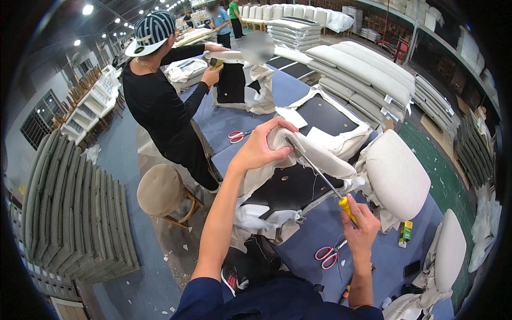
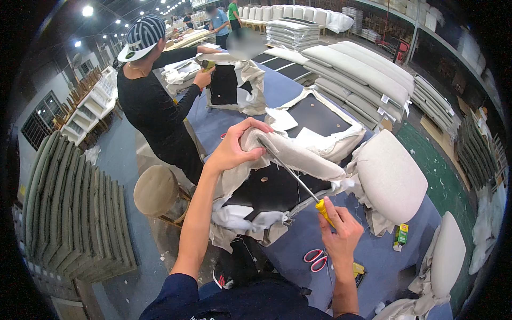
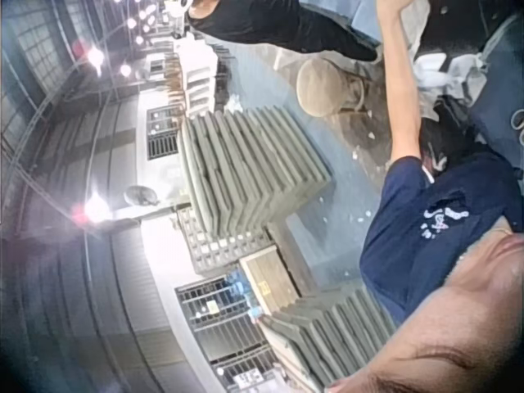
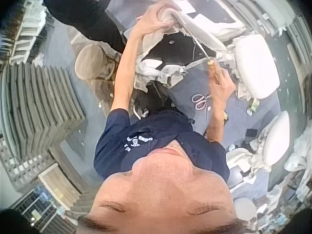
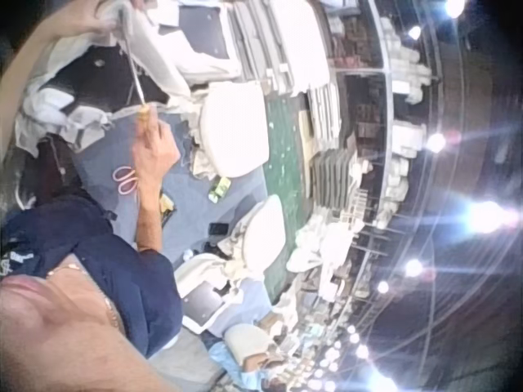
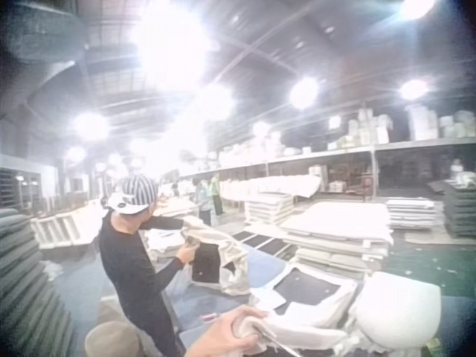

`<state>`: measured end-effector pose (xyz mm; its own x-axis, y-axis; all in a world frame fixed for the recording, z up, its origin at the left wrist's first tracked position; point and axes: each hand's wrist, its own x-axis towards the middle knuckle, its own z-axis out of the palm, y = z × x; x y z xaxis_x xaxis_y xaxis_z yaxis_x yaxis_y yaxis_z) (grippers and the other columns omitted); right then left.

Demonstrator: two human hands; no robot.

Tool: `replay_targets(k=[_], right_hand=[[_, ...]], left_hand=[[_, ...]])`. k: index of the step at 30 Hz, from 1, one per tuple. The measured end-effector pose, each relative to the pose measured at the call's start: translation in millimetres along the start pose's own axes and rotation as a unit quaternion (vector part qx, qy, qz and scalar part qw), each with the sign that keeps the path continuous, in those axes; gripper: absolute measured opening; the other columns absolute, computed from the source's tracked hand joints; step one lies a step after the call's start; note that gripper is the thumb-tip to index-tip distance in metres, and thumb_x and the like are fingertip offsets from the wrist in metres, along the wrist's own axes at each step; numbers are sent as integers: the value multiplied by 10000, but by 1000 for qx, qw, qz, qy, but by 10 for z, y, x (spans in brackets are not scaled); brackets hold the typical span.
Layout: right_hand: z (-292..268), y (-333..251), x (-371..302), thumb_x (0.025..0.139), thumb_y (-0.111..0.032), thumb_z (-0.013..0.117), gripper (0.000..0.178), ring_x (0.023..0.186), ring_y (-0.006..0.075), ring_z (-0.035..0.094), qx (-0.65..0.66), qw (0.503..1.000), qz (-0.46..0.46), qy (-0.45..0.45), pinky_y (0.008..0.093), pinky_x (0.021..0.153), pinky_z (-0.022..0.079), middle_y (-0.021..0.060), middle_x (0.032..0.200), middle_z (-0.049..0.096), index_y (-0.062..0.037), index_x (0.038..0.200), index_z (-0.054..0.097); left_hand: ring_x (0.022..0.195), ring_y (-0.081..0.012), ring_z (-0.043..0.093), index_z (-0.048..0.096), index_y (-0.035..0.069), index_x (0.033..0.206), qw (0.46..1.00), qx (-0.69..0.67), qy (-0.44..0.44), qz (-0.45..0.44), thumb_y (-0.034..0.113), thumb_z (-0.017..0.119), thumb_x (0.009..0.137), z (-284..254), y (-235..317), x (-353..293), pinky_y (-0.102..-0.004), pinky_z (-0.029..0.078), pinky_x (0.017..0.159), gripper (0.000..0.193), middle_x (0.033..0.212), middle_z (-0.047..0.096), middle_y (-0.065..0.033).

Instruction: The person sews white fabric onto a foam cushion using a needle and thread, then uses a staple gun to secure the fabric to the cushion's frame. The person also uses scissors to trim excess fabric and thread. The task involves repetitive sewing and stapling actions to cover the cushion.

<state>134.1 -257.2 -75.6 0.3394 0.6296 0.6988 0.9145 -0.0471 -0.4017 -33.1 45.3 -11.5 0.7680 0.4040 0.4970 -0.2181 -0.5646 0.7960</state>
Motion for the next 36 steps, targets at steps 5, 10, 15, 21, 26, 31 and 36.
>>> replay_targets(k=[5, 10, 15, 21, 26, 31, 36], right_hand=[[-363, -170, 203, 774, -123, 825, 498, 681, 223, 628, -119, 991, -58, -32, 360, 608, 482, 38, 890, 683, -168, 1261, 735], [-787, -480, 290, 813, -110, 791, 459, 733, 243, 632, -209, 972, -84, -65, 380, 613, 477, 74, 936, 674, -154, 1265, 723], [-632, -413, 113, 874, -92, 754, 469, 743, 268, 636, -259, 960, -104, -39, 384, 635, 503, 100, 930, 668, -128, 1336, 681], [399, 270, -234, 908, -92, 735, 435, 732, 289, 648, 84, 996, -12, 25, 380, 630, 520, 127, 915, 667, -88, 1338, 672], [727, 290, -197, 917, -77, 718, 410, 711, 275, 657, 99, 993, -20, 57, 348, 640, 517, 160, 885, 666, -53, 1323, 671], [1071, 395, -297, 930, -65, 712, 392, 715, 180, 630, 287, 953, 99, 1, 297, 663, 495, 118, 865, 659, -10, 1315, 662], [1186, 392, -304, 970, -117, 700, 357, 734, 76, 538, 284, 953, 101, -8, 241, 649, 446, 28, 896, 661, 40, 1288, 663]], left_hand=[[1123, -174, 619, 650, 48, 1168, 1000, -1, -1, 2, 125, 781, 743, -66, -40, -44, -341, 480, 1013, 452, 1186, 683, -66], [1003, -175, 667, 648, 69, 1226, 997, 52, -7, -59, 207, 829, 719, 44, -97, -8, -330, 521, 904, 555, 1087, 714, -85], [928, -208, 714, 650, 47, 1224, 990, 123, 20, -59, 220, 822, 716, 103, -18, -105, -347, 550, 852, 563, 1027, 740, -141], [809, -193, 721, 654, 31, 1154, 993, 92, 21, -67, 190, 803, 722, 43, -89, -113, -346, 560, 781, 484, 925, 746, -112], [793, -160, 698, 651, 22, 1140, 993, 107, 21, -40, 160, 792, 742, -27, -221, -129, -341, 556, 776, 444, 905, 733, -82], [803, -140, 681, 649, 21, 1146, 994, 80, 13, -72, 135, 786, 755, -5, -166, -109, -333, 548, 782, 430, 928, 731, -78], [774, -129, 688, 641, 19, 1163, 995, 97, 19, -30, 93, 778, 760, -6, -282, -91, -317, 556, 743, 432, 912, 734, -71]])
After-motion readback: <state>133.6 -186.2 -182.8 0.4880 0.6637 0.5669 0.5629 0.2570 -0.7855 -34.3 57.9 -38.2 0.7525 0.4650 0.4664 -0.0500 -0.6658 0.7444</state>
